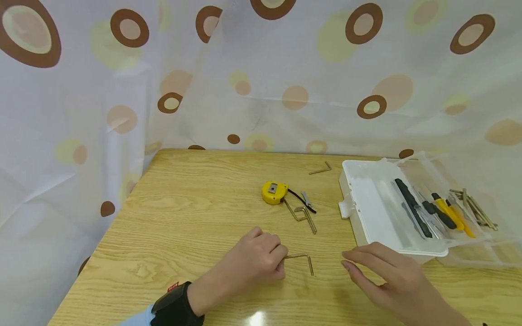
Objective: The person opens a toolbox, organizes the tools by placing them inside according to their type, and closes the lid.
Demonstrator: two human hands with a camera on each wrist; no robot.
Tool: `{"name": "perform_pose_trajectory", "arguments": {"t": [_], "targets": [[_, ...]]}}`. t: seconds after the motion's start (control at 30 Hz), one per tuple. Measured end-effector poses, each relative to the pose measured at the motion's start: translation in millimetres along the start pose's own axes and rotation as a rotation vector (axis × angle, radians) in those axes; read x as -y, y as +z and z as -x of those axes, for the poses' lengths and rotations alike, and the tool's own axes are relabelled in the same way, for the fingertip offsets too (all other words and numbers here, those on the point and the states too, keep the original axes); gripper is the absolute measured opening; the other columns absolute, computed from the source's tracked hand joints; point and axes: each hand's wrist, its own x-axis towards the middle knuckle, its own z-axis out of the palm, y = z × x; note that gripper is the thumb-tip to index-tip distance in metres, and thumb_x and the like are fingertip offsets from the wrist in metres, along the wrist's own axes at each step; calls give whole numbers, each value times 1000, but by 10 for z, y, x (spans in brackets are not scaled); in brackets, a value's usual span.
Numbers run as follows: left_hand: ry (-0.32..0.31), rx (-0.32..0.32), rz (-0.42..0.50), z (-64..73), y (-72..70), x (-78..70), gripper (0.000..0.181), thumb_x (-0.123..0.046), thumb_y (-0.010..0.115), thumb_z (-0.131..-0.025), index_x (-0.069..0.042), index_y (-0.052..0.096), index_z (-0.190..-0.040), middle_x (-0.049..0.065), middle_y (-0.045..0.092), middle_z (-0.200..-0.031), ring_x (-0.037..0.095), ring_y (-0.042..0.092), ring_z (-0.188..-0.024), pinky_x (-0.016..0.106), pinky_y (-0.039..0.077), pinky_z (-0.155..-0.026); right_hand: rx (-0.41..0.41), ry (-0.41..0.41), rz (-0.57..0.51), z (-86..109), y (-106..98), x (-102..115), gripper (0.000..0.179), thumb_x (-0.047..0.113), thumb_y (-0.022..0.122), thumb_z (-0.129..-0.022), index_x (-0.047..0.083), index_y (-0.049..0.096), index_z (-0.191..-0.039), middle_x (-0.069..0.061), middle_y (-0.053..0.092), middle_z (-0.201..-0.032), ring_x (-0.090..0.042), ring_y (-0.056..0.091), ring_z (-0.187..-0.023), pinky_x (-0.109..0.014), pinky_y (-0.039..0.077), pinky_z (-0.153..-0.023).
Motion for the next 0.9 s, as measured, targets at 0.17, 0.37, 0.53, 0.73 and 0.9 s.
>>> {"name": "perform_pose_trajectory", "arguments": {"t": [0.17, 0.37, 0.53, 0.73, 0.9], "targets": [[38, -17, -18, -61, -91, -106, 16, -12, 55, -84, -19, 66, -75, -10, 62, -70, 4, 58, -65, 20, 44, -64, 4, -36, -35, -42, 120, 87, 32, 29, 61, -104, 4, 77, -92, -3, 71, -85, -7, 64, -72, -10, 52, -66], [82, -55, -63, -114, -152, -165, 21, -13, 50, -87, -20, 66, -76, -11, 64, -74, 3, 61, -67, 20, 47, -69, 51, 15, -32, 7, 200, 183, 32, 34, 60, -104, 7, 77, -99, -2, 73, -91, -5, 66, -79, -9, 53, -72], [106, -64, -51, -145, -169, -185, 16, -15, 55, -87, -21, 67, -79, -11, 66, -78, 2, 62, -70, 20, 48, -71, 65, 14, -52, 17, 247, 211, 28, 31, 59, -104, 11, 77, -97, 1, 71, -90, -3, 63, -78, -7, 52, -70], [130, -88, -49, -163, -163, -203, 7, -16, 63, -83, -21, 64, -79, -11, 64, -78, 1, 63, -70, 21, 50, -73, 36, -9, -46, 33, 297, 215, 31, 29, 57, -106, 12, 76, -89, 3, 69, -84, -2, 59, -72, -7, 48, -63], [102, -88, -20, -152, -151, -199, 5, -16, 66, -84, -21, 68, -83, -11, 67, -82, 2, 65, -75, 22, 52, -75, 46, 28, -26, 73, 291, 211, 33, 31, 54, -106, 12, 75, -89, 4, 69, -86, -1, 61, -73, -6, 49, -65]]}}
